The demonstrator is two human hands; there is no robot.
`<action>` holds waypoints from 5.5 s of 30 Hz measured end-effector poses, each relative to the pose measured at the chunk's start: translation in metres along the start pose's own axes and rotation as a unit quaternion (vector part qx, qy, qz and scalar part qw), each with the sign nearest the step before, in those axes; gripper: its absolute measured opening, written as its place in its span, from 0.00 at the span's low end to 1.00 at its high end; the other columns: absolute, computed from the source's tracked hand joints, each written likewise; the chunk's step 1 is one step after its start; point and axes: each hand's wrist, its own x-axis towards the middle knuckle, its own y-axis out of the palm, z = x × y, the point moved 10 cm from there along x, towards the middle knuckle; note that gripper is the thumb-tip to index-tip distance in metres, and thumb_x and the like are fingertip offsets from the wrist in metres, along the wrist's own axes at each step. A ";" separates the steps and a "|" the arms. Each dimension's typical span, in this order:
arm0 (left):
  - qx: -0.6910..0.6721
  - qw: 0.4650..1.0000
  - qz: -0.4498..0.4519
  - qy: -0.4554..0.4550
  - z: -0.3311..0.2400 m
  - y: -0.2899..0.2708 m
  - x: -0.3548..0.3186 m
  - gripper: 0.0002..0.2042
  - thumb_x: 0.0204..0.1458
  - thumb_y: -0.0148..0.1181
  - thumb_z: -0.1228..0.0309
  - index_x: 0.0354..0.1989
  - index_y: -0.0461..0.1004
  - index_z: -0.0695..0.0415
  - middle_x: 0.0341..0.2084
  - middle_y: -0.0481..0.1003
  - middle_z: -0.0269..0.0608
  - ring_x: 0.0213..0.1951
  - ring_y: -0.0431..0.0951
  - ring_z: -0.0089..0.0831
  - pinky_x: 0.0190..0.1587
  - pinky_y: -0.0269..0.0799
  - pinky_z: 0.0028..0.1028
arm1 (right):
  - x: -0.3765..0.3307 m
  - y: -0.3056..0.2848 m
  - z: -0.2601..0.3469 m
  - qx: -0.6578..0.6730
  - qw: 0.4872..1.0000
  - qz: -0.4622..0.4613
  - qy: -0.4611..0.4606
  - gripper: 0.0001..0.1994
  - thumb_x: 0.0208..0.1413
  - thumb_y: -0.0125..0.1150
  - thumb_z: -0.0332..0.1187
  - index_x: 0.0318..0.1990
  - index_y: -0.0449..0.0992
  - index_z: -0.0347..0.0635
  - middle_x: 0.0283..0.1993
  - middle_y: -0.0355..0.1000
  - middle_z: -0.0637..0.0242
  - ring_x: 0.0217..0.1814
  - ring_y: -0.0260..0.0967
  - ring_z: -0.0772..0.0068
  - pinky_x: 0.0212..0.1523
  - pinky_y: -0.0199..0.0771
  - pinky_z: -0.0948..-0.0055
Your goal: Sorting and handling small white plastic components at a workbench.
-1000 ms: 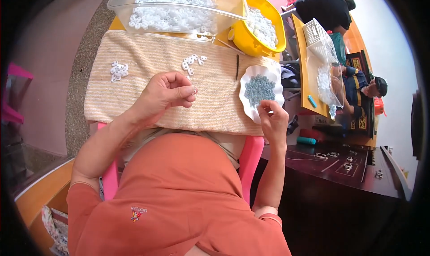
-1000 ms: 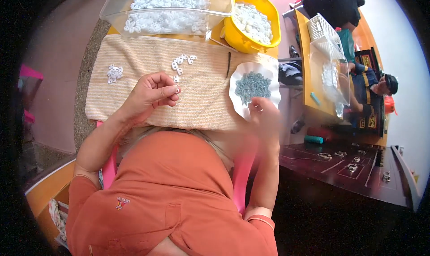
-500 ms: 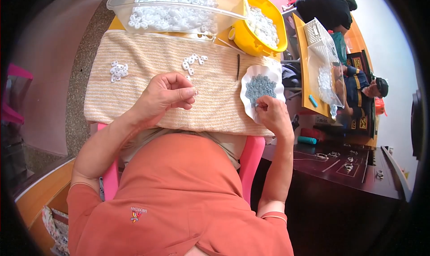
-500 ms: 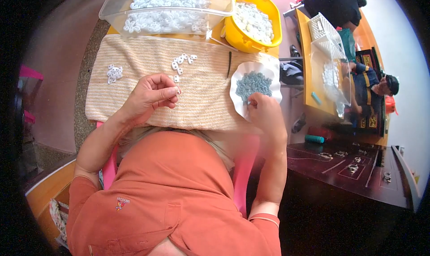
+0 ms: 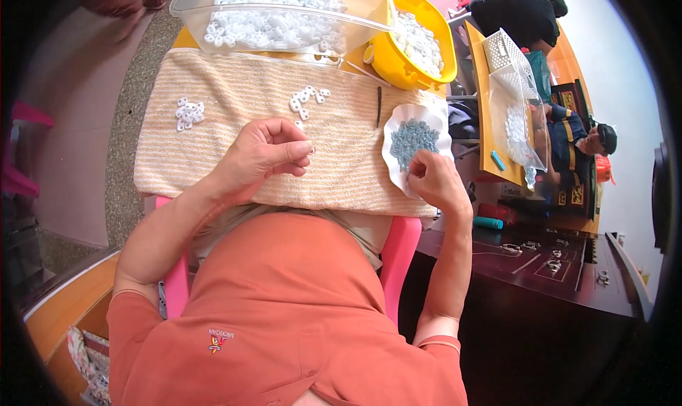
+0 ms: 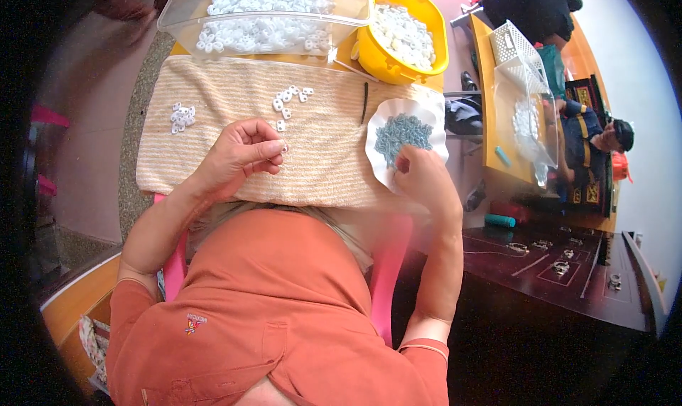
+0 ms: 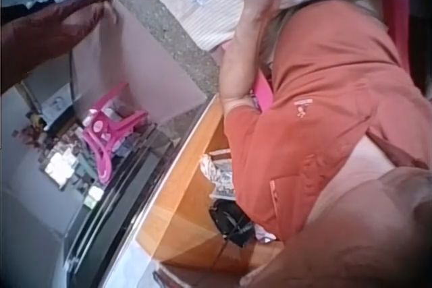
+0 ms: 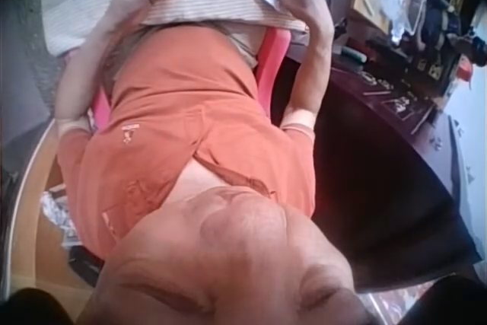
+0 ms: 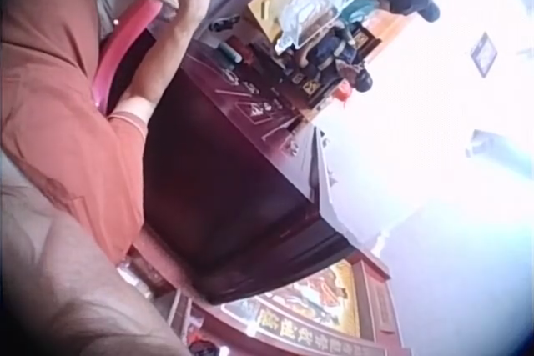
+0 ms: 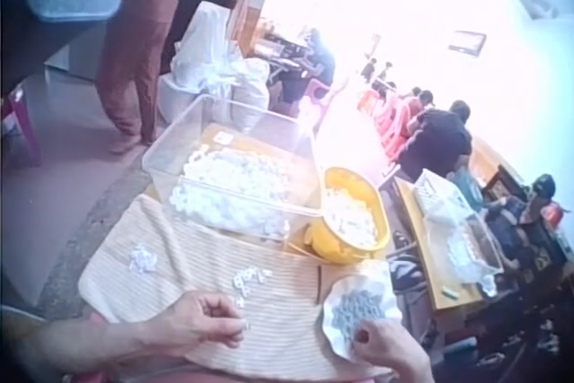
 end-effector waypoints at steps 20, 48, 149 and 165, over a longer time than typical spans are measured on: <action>-0.055 0.998 -0.018 0.007 0.004 -0.006 0.002 0.07 0.53 0.60 0.77 0.39 0.74 0.63 0.30 0.76 0.37 0.33 0.78 0.24 0.38 0.79 0.24 | -0.017 0.005 0.004 0.283 0.946 -0.142 -0.067 0.04 0.54 0.61 0.22 0.36 0.76 0.30 0.29 0.74 0.67 0.30 0.72 0.80 0.33 0.72 0.82; -0.013 0.999 0.035 -0.003 0.013 0.011 0.000 0.09 0.53 0.60 0.76 0.42 0.75 0.64 0.32 0.78 0.41 0.33 0.79 0.25 0.39 0.79 0.25 | 0.005 0.045 0.099 0.520 0.847 -0.067 -0.082 0.03 0.55 0.57 0.18 0.36 0.74 0.28 0.32 0.74 0.61 0.32 0.75 0.74 0.35 0.80 0.75; -0.033 0.999 0.009 -0.011 0.012 0.005 -0.002 0.10 0.54 0.59 0.76 0.44 0.74 0.64 0.29 0.77 0.38 0.31 0.77 0.23 0.35 0.73 0.20 | 0.014 0.074 0.105 0.597 0.790 -0.118 -0.080 0.04 0.58 0.56 0.23 0.38 0.73 0.30 0.38 0.70 0.64 0.30 0.70 0.78 0.33 0.73 0.81; -0.042 0.999 0.024 -0.004 0.015 0.007 0.000 0.10 0.54 0.58 0.77 0.44 0.74 0.65 0.31 0.77 0.40 0.33 0.77 0.24 0.39 0.75 0.23 | 0.012 0.070 0.113 0.590 0.791 -0.113 -0.111 0.03 0.58 0.56 0.22 0.38 0.74 0.32 0.38 0.71 0.65 0.33 0.68 0.81 0.33 0.70 0.83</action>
